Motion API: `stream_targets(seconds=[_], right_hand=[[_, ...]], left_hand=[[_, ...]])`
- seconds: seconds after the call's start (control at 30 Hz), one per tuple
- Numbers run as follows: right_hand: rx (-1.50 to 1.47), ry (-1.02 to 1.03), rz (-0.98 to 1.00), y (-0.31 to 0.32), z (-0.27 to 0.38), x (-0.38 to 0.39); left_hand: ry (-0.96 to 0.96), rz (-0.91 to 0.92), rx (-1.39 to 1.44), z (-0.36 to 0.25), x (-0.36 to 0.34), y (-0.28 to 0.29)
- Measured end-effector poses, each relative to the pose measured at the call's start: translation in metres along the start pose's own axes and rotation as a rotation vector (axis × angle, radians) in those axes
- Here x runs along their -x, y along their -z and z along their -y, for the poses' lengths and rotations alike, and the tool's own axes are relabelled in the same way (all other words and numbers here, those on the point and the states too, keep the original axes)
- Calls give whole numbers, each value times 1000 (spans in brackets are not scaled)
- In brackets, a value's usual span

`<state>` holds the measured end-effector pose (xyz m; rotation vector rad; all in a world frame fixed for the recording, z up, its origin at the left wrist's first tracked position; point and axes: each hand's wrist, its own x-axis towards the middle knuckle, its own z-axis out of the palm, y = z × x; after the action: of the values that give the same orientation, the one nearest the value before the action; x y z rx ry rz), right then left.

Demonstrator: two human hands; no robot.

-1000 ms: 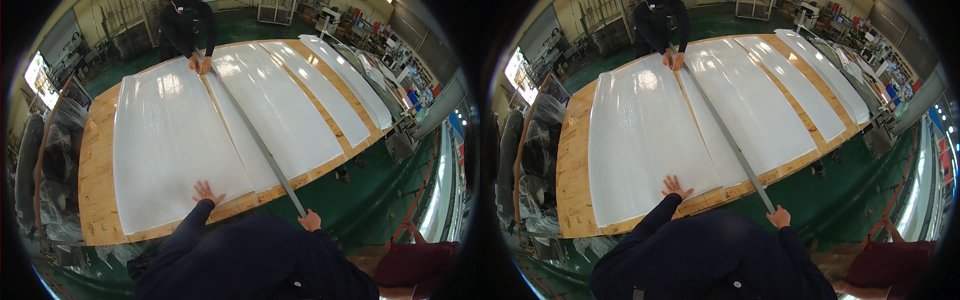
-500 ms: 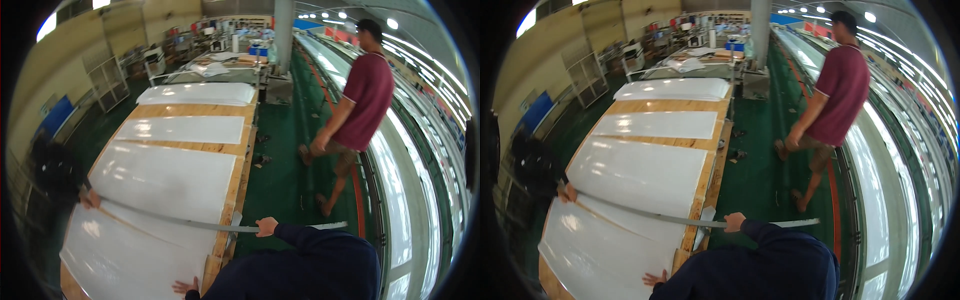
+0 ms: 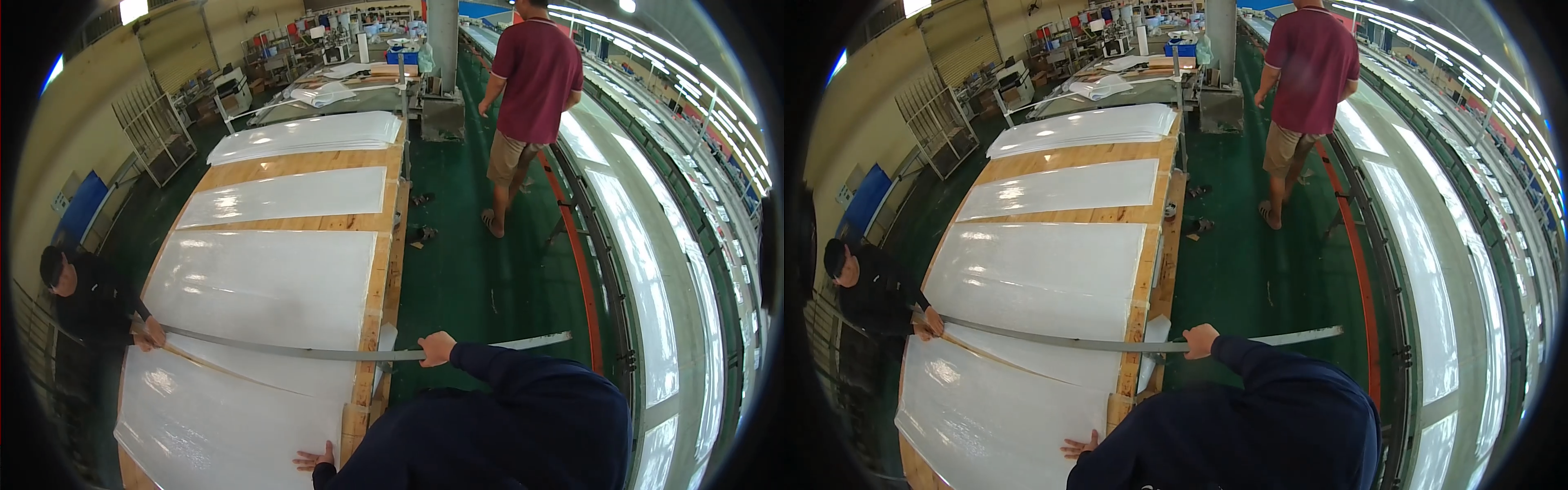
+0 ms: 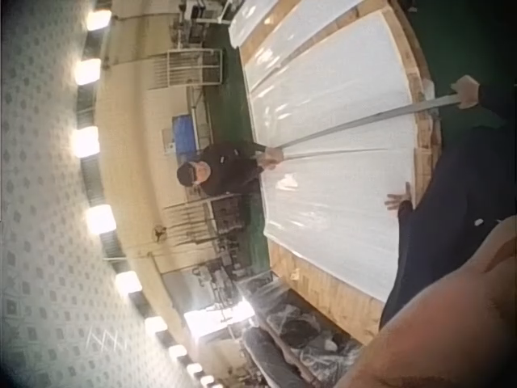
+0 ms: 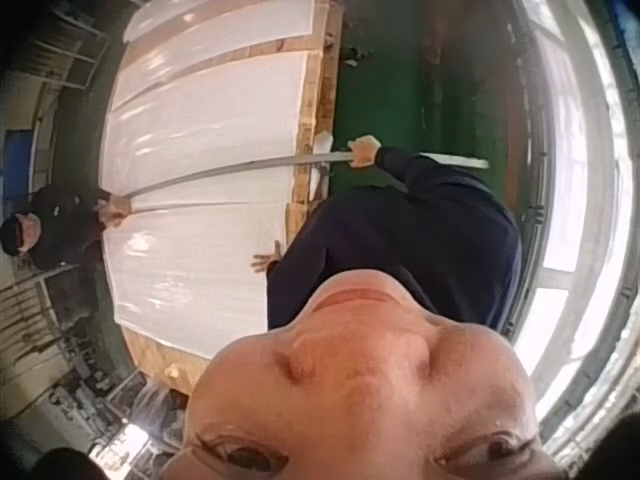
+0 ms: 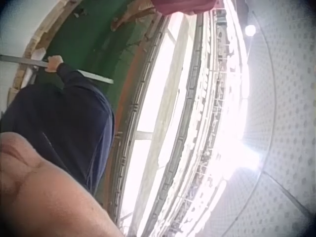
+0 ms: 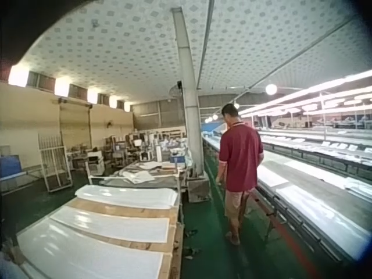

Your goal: The person is measuring and cutting large sheets of white plastic or fabric on a long table in a workshop.

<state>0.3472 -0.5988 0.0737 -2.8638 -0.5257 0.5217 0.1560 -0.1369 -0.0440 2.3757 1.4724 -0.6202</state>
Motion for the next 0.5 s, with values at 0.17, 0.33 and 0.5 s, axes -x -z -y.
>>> stream_targets(seconds=[0.17, 0.33, 0.5], right_hand=[[-15, -24, -26, -1, 1, 0], [-8, -2, -38, 1, 1, 0], [-24, -9, 2, 2, 0, -1]], left_hand=[[-1, -4, -12, -1, 0, -2], [43, 3, -27, -4, 4, 1], [44, 19, -40, -7, 10, 6]])
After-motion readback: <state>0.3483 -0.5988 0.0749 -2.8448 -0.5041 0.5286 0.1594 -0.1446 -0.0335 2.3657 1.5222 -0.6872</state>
